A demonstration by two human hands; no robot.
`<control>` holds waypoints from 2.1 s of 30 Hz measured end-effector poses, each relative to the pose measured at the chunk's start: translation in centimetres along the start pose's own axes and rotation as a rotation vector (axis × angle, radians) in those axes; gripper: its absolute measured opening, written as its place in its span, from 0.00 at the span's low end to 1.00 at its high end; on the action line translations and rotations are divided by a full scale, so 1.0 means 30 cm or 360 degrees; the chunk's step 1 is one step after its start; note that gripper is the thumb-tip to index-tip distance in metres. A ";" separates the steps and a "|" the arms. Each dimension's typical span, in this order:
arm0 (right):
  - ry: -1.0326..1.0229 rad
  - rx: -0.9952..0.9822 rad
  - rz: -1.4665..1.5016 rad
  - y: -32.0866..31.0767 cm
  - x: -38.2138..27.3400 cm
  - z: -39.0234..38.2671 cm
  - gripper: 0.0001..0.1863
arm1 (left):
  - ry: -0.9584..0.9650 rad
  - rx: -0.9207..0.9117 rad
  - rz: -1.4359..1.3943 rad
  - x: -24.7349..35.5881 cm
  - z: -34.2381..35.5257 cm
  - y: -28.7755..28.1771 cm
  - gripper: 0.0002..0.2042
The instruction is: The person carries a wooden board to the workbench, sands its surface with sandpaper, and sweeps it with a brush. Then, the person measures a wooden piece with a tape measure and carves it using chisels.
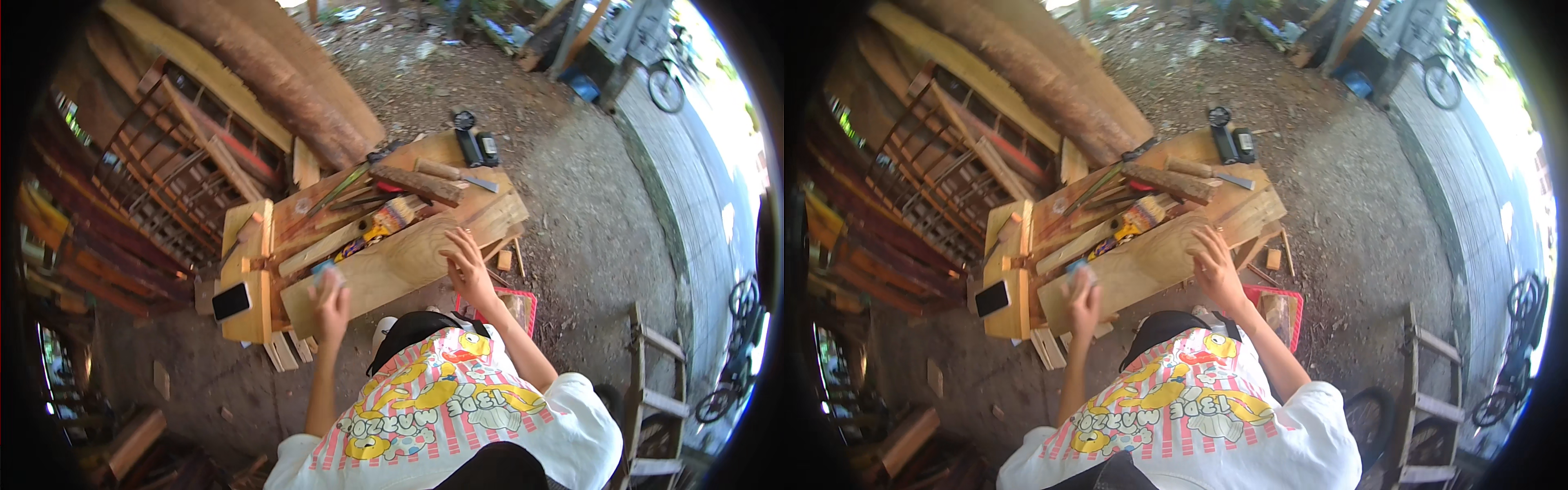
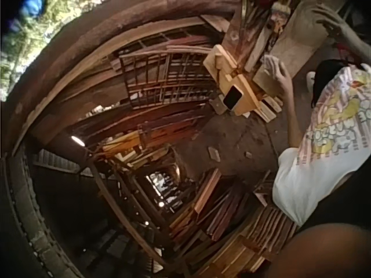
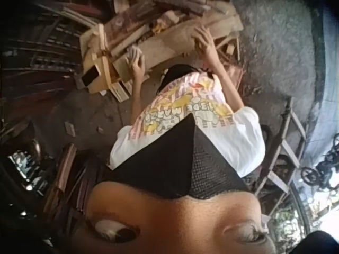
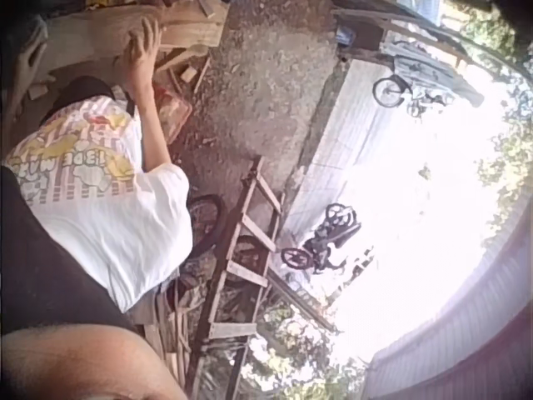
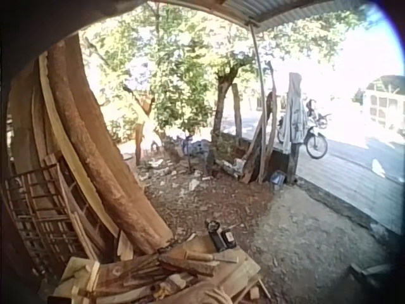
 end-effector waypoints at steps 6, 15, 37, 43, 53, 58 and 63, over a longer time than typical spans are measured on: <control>-0.0232 -0.0267 0.0197 0.072 -0.052 0.041 0.15 | 0.0116 -0.0102 -0.0212 0.131 0.041 0.074 0.20; -0.0501 -0.0808 -0.0091 0.252 -0.054 -0.062 0.27 | 0.0327 -0.0433 -0.0802 0.160 0.036 0.113 0.13; -0.0309 -0.0516 -0.0696 0.176 0.082 -0.014 0.33 | -0.0191 0.0091 0.0359 -0.046 -0.004 0.011 0.26; -0.0331 -0.0572 -0.0272 0.321 -0.037 -0.044 0.34 | -0.0193 0.0097 0.0410 -0.040 0.001 0.000 0.25; -0.0269 -0.0424 -0.0221 0.206 0.078 -0.024 0.25 | -0.0182 0.0112 0.0350 -0.052 -0.003 -0.016 0.25; -0.0184 -0.0277 -0.0209 0.226 0.022 -0.036 0.22 | -0.0177 0.0161 0.0370 -0.053 0.006 -0.009 0.24; -0.0485 -0.0620 0.0073 0.374 -0.129 -0.073 0.25 | -0.0125 0.0184 0.0209 -0.010 0.001 -0.028 0.24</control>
Point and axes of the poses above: each hand's wrist, its own z-axis towards the middle knuckle, its own y-axis out of the palm, x = y × z, the point moved 3 cm from there along z, towards the middle knuckle, and after that the axes turned 7 degrees about x, right-handed, at the moved point
